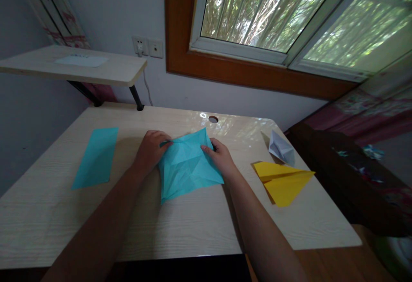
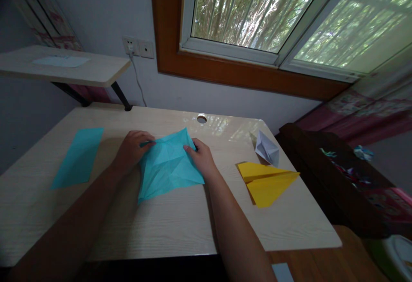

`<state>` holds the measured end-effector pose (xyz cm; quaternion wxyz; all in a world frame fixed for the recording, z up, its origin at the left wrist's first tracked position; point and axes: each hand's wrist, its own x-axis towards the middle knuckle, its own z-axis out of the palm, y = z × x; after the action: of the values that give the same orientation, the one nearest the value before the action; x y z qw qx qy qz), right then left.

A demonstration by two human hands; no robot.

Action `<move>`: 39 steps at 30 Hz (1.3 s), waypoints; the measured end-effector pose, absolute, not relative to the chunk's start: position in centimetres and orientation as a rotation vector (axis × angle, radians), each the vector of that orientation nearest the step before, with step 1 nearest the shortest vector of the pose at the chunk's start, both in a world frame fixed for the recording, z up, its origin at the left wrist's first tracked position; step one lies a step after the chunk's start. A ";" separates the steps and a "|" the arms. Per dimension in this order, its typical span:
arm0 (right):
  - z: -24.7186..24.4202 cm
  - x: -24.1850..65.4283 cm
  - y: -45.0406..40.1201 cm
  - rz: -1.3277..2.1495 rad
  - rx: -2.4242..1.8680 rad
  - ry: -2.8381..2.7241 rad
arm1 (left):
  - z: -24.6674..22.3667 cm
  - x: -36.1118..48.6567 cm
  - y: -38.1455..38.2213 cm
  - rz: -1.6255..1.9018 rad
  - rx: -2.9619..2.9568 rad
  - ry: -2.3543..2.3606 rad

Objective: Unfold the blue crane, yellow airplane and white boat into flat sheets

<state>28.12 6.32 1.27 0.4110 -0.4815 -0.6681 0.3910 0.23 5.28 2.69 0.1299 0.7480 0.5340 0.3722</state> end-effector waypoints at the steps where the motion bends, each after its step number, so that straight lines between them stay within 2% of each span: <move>1: 1.2 28.1 6.3 0.979 -1.213 -1.689 | 2.8 0.3 5.2 1.072 2.158 1.563; 8: 0.9 28.1 6.5 0.956 -1.197 -1.693 | 3.1 0.2 5.0 1.000 1.720 1.691; 13: 0.7 28.1 6.6 0.929 -1.247 -1.701 | 3.0 -0.2 5.2 0.974 1.626 1.670; 20: 0.8 27.7 6.0 0.749 -1.353 -1.822 | 1.5 0.1 5.4 0.918 2.100 1.795; 25: 0.7 27.0 5.7 0.544 -1.430 -1.924 | 1.6 1.6 4.4 0.973 2.425 1.764; 29: 0.8 26.8 5.5 0.334 -1.435 -2.016 | 2.4 3.3 3.4 0.882 2.641 1.612; 34: 1.1 27.1 5.3 0.115 -1.367 -2.150 | 1.8 4.2 3.1 0.713 2.618 1.254; 39: 0.8 27.0 5.3 0.161 -1.141 -2.437 | -0.2 4.3 3.2 0.668 2.519 1.242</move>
<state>26.95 5.33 0.79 0.2210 -0.4129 -0.8817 0.0584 4.33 3.23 -0.17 0.1269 0.8656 0.4266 0.2295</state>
